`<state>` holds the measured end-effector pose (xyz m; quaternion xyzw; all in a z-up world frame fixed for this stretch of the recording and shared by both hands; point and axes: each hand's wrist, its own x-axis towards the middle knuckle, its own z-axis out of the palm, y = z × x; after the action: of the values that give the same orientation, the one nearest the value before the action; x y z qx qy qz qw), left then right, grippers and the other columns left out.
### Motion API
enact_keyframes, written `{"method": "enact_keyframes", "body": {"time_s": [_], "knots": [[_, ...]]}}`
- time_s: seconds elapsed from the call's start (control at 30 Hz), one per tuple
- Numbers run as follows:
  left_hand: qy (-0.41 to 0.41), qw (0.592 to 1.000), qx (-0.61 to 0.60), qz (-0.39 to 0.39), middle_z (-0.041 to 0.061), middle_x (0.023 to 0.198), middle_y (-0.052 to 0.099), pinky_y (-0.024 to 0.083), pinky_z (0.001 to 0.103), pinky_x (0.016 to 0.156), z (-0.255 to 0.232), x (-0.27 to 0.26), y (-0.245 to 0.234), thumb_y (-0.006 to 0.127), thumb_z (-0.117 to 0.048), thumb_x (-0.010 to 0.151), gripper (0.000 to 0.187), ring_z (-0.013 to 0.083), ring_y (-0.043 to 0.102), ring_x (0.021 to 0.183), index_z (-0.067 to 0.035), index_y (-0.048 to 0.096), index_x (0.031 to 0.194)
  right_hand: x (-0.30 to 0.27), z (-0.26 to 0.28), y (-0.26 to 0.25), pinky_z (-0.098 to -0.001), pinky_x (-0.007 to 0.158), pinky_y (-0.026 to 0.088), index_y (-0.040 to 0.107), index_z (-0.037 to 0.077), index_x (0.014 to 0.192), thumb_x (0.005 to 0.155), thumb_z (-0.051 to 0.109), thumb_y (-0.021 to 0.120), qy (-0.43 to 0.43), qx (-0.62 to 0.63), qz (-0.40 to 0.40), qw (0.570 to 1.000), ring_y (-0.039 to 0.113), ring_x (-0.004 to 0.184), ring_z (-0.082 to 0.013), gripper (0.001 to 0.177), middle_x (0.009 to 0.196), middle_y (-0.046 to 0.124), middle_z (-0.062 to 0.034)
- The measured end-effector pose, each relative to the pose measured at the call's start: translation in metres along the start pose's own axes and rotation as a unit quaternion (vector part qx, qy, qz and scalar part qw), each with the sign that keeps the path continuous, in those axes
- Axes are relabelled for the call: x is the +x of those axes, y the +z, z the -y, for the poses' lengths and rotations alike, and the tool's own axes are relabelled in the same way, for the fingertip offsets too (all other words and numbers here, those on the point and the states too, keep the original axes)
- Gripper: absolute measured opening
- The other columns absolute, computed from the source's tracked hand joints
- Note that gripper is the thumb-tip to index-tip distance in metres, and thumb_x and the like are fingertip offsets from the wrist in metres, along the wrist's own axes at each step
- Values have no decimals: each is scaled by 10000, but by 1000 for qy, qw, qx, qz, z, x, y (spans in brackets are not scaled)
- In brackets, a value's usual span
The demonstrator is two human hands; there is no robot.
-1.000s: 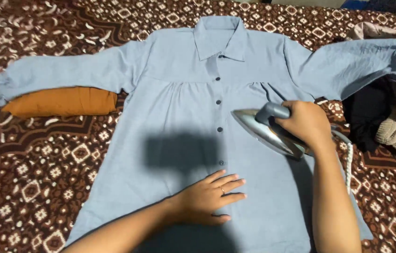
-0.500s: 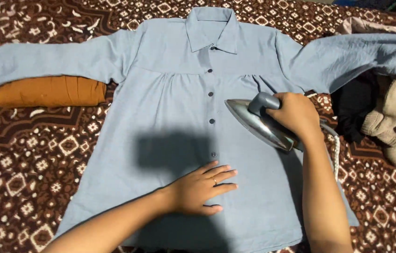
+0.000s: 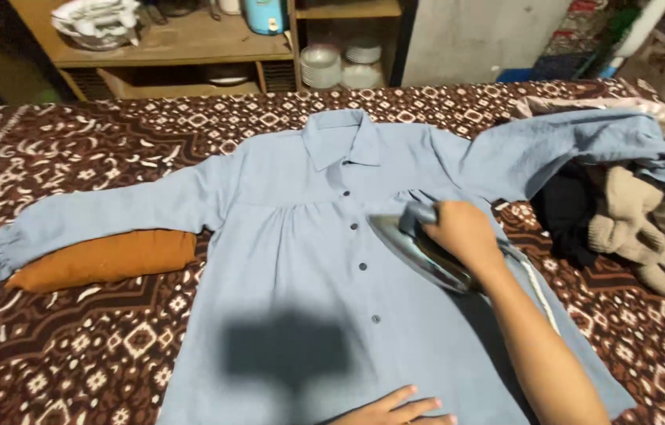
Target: Ironing a blue long-sleeved shirt on a bed
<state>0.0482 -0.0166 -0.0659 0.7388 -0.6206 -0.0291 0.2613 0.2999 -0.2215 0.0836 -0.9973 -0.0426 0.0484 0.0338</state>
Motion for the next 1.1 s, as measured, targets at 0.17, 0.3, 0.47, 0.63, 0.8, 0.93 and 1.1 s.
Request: {"method": "enact_keyframes", "body": {"time_s": [0.17, 0.3, 0.47, 0.63, 0.8, 0.93, 1.1], "knots": [[8, 987, 160, 13, 22, 1774, 281, 320, 506, 1280, 10, -2, 19, 339, -272, 1082, 496, 272, 356, 1602, -129, 529, 1517, 14, -3, -1, -536, 809, 527, 724, 20, 990, 802, 306, 670, -20, 0, 2, 1000, 696, 940, -454, 346, 949, 740, -261], [15, 982, 180, 53, 51, 1753, 312, 306, 513, 1268, -1, 0, -12, 329, -347, 1075, 510, 290, 368, 1580, -292, 419, 1574, -16, -11, -28, -429, 767, 506, 753, 152, 961, 770, 305, 662, -83, 11, 125, 989, 735, 914, -322, 261, 955, 779, -144], [8, 992, 125, -10, 93, 1690, 456, 287, 527, 1291, -10, 4, -20, 411, -311, 1082, 426, 356, 427, 1568, -282, 568, 1477, -3, -15, -3, -550, 820, 558, 727, 31, 1003, 827, 387, 654, 29, -46, -14, 998, 702, 965, -487, 403, 985, 738, -271], [-11, 998, 45, 36, 118, 1710, 366, 192, 534, 1301, -13, 10, -36, 553, -235, 879, 658, 361, 321, 1588, -238, 478, 1533, 16, -24, 4, -563, 818, 549, 739, 33, 1039, 830, 316, 643, 16, -26, -38, 999, 697, 956, -489, 365, 974, 738, -277], [-33, 996, -37, 74, 141, 1727, 293, 119, 555, 1306, -20, 9, -51, 588, -430, 813, 789, 366, 237, 1611, -184, 428, 1546, -27, -32, -31, -467, 786, 538, 744, 128, 992, 776, 305, 623, -124, -29, 111, 986, 729, 913, -398, 304, 922, 765, -208], [-7, 996, -64, 60, 192, 1689, 342, 150, 609, 1274, -3, 4, -41, 238, -534, 877, 789, 425, 274, 1580, -155, 438, 1540, -38, -49, -23, -417, 755, 516, 768, 306, 1054, 715, 393, 744, -180, -64, 147, 971, 742, 884, -298, 351, 887, 781, -91], [-292, 912, -281, 63, 77, 1397, 660, 408, 400, 1083, 10, -11, -153, 662, -444, 889, 565, 259, 606, 1288, -150, 625, 1370, -29, -52, 9, -549, 771, 540, 741, 205, 1042, 763, 374, 676, -51, -61, -44, 996, 697, 937, -460, 334, 927, 750, -210]]}}
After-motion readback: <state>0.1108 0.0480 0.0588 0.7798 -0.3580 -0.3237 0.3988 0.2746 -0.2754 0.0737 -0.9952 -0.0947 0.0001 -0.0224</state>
